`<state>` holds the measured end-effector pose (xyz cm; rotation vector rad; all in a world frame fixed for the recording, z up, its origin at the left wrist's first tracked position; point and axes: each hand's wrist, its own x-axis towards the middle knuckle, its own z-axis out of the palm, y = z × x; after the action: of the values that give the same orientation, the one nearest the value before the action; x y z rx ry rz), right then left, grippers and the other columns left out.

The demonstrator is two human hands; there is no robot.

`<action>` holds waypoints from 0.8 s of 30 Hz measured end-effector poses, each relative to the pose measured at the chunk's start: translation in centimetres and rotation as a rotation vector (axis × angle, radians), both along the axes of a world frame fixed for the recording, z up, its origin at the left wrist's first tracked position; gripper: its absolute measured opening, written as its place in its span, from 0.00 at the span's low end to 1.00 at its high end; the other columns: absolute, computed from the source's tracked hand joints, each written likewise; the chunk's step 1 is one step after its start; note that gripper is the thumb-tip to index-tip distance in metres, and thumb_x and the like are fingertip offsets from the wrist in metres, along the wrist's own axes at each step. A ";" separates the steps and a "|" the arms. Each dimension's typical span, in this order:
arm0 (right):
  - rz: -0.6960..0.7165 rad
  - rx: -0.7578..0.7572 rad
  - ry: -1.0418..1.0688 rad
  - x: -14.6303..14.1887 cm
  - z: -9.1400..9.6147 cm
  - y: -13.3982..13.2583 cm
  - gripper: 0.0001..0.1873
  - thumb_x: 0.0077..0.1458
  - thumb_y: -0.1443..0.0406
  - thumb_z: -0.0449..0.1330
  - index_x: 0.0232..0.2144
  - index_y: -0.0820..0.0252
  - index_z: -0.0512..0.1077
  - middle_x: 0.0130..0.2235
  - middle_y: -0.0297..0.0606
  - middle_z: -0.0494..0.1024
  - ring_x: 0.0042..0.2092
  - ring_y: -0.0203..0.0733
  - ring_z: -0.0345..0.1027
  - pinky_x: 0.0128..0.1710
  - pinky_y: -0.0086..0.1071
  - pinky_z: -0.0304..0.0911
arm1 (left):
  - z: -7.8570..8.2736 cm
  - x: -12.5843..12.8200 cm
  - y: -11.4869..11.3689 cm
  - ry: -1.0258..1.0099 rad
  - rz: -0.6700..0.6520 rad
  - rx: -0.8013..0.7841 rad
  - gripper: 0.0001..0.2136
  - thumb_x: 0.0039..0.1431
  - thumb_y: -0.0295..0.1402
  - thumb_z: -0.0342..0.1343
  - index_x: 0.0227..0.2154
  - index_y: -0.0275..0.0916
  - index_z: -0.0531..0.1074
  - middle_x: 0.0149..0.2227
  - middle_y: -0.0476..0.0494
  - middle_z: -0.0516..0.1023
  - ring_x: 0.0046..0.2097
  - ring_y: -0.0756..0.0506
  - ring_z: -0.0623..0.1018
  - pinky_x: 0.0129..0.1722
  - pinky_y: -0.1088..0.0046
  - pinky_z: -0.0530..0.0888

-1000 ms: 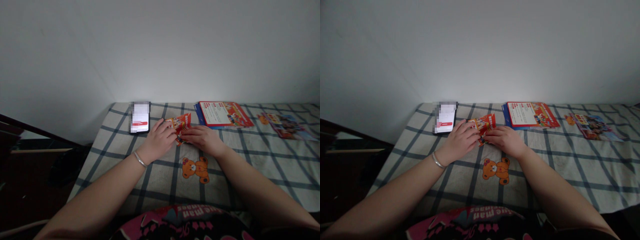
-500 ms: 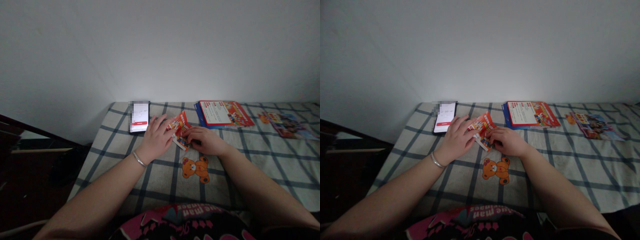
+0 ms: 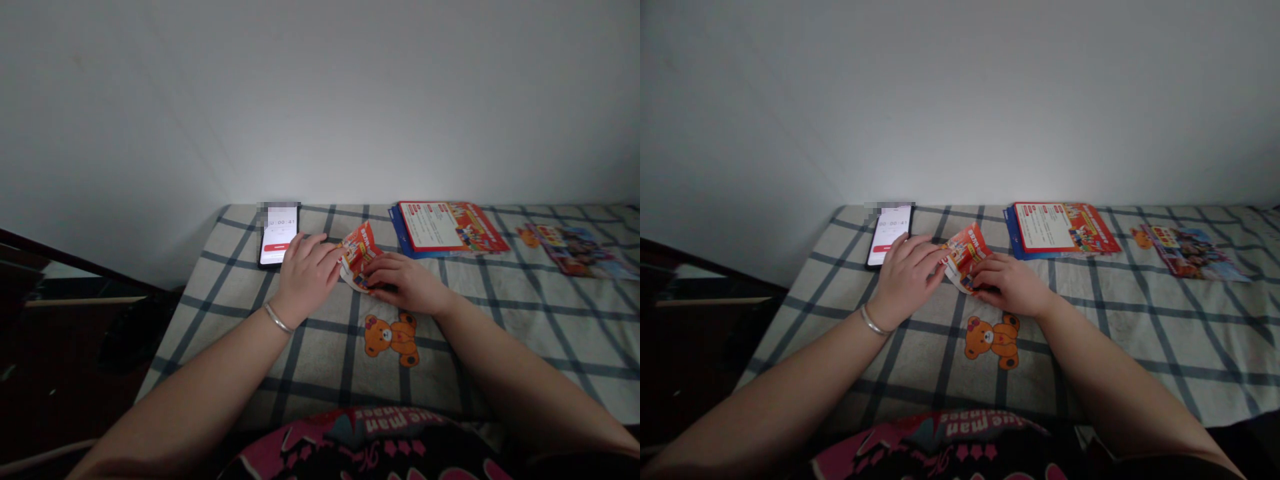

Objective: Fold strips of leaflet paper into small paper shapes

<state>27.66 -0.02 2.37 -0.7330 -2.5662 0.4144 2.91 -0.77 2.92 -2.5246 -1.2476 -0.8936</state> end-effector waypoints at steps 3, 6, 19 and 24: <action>0.002 -0.017 0.038 0.0 0.1 0.0 0.05 0.59 0.64 0.59 0.36 0.55 0.75 0.43 0.37 0.80 0.49 0.41 0.72 0.53 0.44 0.66 | 0.1 0.0 -0.1 -0.012 0.011 0.002 0.11 0.62 0.30 0.54 0.47 0.43 0.72 0.45 0.44 0.78 0.53 0.37 0.71 0.58 0.47 0.61; 0.012 -0.068 0.072 -0.1 0.3 -0.1 0.05 0.60 0.65 0.57 0.35 0.55 0.74 0.40 0.36 0.80 0.46 0.40 0.73 0.50 0.42 0.68 | 0.2 0.0 -0.2 -0.002 0.034 -0.020 0.13 0.60 0.30 0.55 0.49 0.43 0.72 0.50 0.41 0.75 0.54 0.36 0.69 0.56 0.48 0.63; -0.083 -0.193 0.114 -0.3 0.2 -0.3 0.05 0.61 0.67 0.54 0.35 0.58 0.70 0.34 0.37 0.76 0.37 0.40 0.68 0.38 0.33 0.63 | 0.3 0.3 -0.3 0.045 -0.023 -0.043 0.18 0.60 0.31 0.55 0.53 0.41 0.68 0.54 0.44 0.75 0.57 0.39 0.69 0.63 0.50 0.55; -0.234 -0.069 0.054 -0.8 -0.2 -0.2 0.05 0.60 0.64 0.56 0.36 0.58 0.71 0.33 0.37 0.75 0.37 0.41 0.67 0.40 0.35 0.62 | 0.1 0.2 -0.2 0.044 -0.024 -0.030 0.17 0.60 0.30 0.55 0.53 0.41 0.69 0.52 0.44 0.76 0.56 0.39 0.71 0.62 0.50 0.56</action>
<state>26.85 -0.27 2.18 -1.0194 -2.3899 0.4406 3.14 -1.01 3.05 -2.5733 -1.2297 -0.8250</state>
